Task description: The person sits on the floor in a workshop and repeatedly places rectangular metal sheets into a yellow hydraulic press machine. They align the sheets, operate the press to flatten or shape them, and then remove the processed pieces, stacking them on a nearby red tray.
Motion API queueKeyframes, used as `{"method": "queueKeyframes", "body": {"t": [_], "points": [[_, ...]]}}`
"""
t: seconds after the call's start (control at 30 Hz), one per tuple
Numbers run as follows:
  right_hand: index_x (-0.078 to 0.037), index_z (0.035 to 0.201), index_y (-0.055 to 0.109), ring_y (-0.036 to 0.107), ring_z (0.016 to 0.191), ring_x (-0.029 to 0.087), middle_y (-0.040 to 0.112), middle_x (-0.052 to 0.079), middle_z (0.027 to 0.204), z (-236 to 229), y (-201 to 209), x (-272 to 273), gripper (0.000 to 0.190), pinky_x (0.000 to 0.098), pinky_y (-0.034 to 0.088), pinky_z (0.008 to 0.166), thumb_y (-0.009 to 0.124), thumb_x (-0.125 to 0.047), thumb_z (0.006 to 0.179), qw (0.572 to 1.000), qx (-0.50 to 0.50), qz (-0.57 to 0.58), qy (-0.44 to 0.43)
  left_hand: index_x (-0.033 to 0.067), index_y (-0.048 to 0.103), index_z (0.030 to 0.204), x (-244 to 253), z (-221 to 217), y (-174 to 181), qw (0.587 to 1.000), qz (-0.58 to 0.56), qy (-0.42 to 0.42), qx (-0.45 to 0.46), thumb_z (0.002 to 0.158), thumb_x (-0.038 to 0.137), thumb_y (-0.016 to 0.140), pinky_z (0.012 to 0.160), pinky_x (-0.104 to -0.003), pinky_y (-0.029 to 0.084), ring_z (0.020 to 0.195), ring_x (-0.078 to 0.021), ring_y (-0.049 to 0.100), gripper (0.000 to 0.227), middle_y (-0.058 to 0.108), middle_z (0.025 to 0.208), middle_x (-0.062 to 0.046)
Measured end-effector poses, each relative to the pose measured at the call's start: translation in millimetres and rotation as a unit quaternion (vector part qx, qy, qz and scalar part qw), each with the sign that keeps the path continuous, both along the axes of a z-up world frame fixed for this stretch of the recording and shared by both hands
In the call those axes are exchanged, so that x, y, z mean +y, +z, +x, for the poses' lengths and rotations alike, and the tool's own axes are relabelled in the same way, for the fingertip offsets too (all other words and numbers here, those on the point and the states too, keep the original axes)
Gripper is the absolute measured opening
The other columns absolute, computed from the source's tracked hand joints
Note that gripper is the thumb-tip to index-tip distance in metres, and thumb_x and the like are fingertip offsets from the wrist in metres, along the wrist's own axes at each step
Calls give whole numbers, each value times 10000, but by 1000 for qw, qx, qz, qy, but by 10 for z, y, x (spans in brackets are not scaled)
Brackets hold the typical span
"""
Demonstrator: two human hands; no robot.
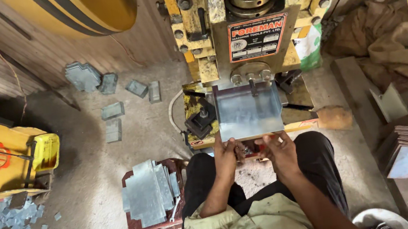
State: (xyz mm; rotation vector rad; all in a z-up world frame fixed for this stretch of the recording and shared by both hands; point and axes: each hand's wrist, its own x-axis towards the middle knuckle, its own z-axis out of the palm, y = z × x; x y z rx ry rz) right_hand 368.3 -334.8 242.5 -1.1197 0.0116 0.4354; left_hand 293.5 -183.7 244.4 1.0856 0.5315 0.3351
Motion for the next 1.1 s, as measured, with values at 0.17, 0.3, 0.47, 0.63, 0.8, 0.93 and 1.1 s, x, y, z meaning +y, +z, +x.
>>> {"method": "queueKeyframes", "body": {"t": [0.17,0.3,0.47,0.63,0.8,0.93,1.1], "points": [[73,1097,588,630,569,178,761,189,906,175,-203,-22,237,292,507,537,693,-114,995,993,-54,-95,-52,149,268,1593,124,15,-1,997,1,-73,24,1044,142,531,486,-280,533,585,-139,630,609,700,848,-108],[44,1120,634,616,544,157,752,158,889,161,-214,-22,230,277,512,533,686,-121,969,994,-59,-82,-44,139,271,1595,156,-1,-62,997,2,-76,3,1024,129,557,498,-298,554,593,-149,646,639,719,888,-132],[39,1089,653,596,531,155,750,156,873,197,-280,-34,201,281,505,522,699,-113,966,994,-24,-99,-43,18,465,1515,215,-210,-188,979,-36,-173,104,1018,380,667,564,-313,610,616,-172,683,647,737,926,-142],[66,1065,643,610,550,155,729,136,834,210,-452,-44,196,278,491,521,711,-92,970,995,-43,-75,-55,64,575,1480,125,-419,-199,925,12,-365,107,964,521,654,563,-270,580,640,-128,671,694,741,985,-134],[-19,1191,584,555,560,107,634,42,733,235,-632,-118,306,249,481,529,720,-107,931,997,-39,-35,-62,108,531,1440,16,-153,-43,937,100,-325,83,938,529,648,537,-267,538,646,-115,642,666,723,1066,-96],[-4,1210,573,522,588,116,593,47,755,214,-689,-234,295,262,438,540,691,-194,1018,992,-39,-90,-80,86,572,1328,14,572,-191,961,67,-267,17,906,567,619,468,-254,514,594,-115,624,641,712,970,-79],[-38,1214,592,601,739,169,612,67,840,351,-577,-337,459,343,507,687,441,-451,1082,997,38,-14,-72,40,554,922,-285,1030,-491,952,-251,-172,12,1058,516,589,432,-240,378,529,-118,538,496,580,735,-63]]}}
